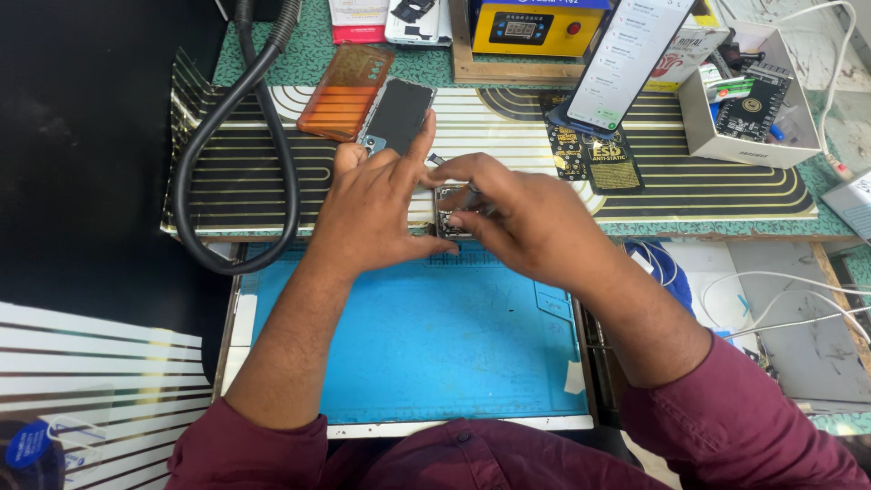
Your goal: The person uses a screwdriver to remove screws from a disassembled smartphone, then wipes the internal components with a cloth. The phone is handled and repositioned throughout the process.
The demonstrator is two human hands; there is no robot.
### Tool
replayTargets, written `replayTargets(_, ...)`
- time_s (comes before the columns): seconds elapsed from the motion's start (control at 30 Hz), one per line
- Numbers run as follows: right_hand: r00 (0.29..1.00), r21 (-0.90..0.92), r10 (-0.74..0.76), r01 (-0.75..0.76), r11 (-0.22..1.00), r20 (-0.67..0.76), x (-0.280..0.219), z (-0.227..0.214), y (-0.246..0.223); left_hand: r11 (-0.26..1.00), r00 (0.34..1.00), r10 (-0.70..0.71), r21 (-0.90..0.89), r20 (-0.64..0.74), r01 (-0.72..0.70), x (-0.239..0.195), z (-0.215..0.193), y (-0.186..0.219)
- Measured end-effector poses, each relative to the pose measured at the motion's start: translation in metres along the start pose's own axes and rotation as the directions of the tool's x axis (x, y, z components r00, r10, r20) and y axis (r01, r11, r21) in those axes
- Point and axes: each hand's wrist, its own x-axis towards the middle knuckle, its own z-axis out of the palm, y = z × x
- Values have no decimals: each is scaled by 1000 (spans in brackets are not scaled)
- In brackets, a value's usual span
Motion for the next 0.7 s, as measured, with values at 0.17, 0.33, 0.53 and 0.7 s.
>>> replayTargets(0.17,945,359,123,-7,933,-303,-8,-26,17,1000,1000,0,-10,2,0,1,1,0)
replayTargets(0.33,786,543,239,142,828,-570,-35,-58,46,998,1000,-18,-58,-15,17,0,1,-1)
replayTargets(0.53,839,474,356,-136,870,-412,-57,-26,96,981,982,-129,-161,-135,106,-1,-1,-11)
replayTargets(0.7,850,399,286,-99,911,-443,-57,-4,117,990,976,-139,-25,-168,137,3,5,-4)
